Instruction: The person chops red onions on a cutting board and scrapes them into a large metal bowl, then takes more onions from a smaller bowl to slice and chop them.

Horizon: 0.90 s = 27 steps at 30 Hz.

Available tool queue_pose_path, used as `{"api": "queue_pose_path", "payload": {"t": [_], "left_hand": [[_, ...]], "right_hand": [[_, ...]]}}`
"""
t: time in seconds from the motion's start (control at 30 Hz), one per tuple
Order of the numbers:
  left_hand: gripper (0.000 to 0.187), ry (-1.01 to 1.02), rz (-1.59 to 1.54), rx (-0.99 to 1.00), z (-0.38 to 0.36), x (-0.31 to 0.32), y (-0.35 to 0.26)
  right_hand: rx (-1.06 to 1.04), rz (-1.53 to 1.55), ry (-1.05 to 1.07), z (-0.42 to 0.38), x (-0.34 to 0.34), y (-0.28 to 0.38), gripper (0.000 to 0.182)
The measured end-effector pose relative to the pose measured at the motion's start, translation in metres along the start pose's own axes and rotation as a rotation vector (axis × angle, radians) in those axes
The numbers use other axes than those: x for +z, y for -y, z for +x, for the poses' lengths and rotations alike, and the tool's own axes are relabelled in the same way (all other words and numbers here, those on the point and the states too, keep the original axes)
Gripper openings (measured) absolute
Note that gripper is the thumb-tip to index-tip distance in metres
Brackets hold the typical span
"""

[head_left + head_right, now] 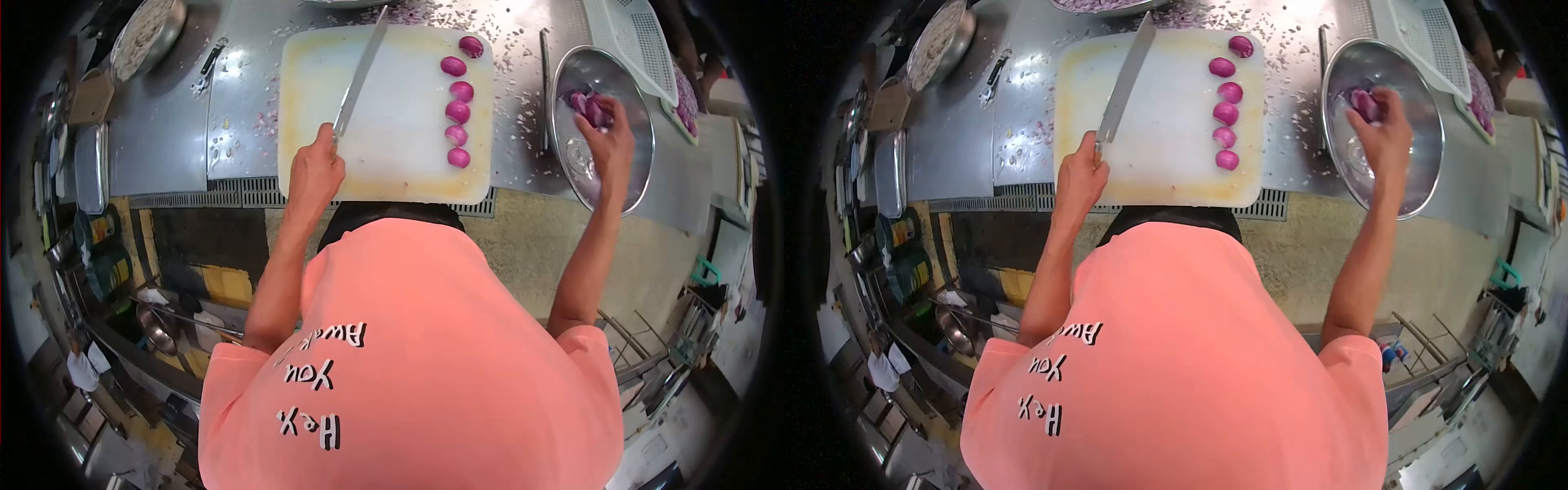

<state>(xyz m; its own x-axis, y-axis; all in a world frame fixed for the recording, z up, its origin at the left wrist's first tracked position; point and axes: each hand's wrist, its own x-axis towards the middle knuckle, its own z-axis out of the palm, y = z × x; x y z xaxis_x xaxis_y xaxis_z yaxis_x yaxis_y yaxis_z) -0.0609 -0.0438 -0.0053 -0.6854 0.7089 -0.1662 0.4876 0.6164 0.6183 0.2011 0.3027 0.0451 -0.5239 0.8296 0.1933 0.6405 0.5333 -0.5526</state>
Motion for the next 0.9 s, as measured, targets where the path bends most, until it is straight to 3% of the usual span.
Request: {"api": "queue_pose_path", "payload": {"t": [0.1,0.13,0.17,0.23,0.3,0.43,0.47,0.63,0.8,0.9], "left_hand": [[0.023,0.029,0.012,-0.042,0.0,-0.001,-0.004],[0.023,0.026,0.013,-0.041,0.001,-0.002,-0.006],[0.022,0.026,0.014,-0.025,0.001,-0.004,-0.007],[0.021,0.018,0.02,-0.017,-0.002,-0.007,-0.005],[0.03,-0.018,-0.012,-0.003,-0.009,-0.008,-0.004],[0.031,0.015,-0.012,-0.047,-0.036,-0.03,-0.02],[0.032,0.051,0.004,-0.028,-0.042,-0.035,-0.023],[0.034,0.159,0.044,0.005,-0.066,-0.053,-0.042],[0.028,0.211,0.096,0.057,-0.056,-0.036,-0.04],[0.025,0.141,0.113,0.109,-0.021,0.008,-0.028]], "right_hand": [[-0.121,0.271,0.047,-0.014,0.056,0.075,0.049],[-0.052,0.461,0.237,-0.016,0.088,0.086,0.049],[-0.125,0.509,0.284,-0.023,0.12,0.1,0.05],[-0.384,0.332,0.284,-0.034,0.176,0.118,0.051],[-0.38,0.281,0.318,-0.045,0.196,0.127,0.05],[-0.36,0.265,0.311,-0.048,0.189,0.131,0.048],[-0.325,0.322,0.311,-0.049,0.184,0.134,0.034],[-0.373,0.319,0.249,-0.051,0.195,0.13,0.014],[-0.397,0.343,0.198,-0.049,0.198,0.127,0.012],[-0.394,0.354,0.205,-0.048,0.2,0.123,0.01]]}}
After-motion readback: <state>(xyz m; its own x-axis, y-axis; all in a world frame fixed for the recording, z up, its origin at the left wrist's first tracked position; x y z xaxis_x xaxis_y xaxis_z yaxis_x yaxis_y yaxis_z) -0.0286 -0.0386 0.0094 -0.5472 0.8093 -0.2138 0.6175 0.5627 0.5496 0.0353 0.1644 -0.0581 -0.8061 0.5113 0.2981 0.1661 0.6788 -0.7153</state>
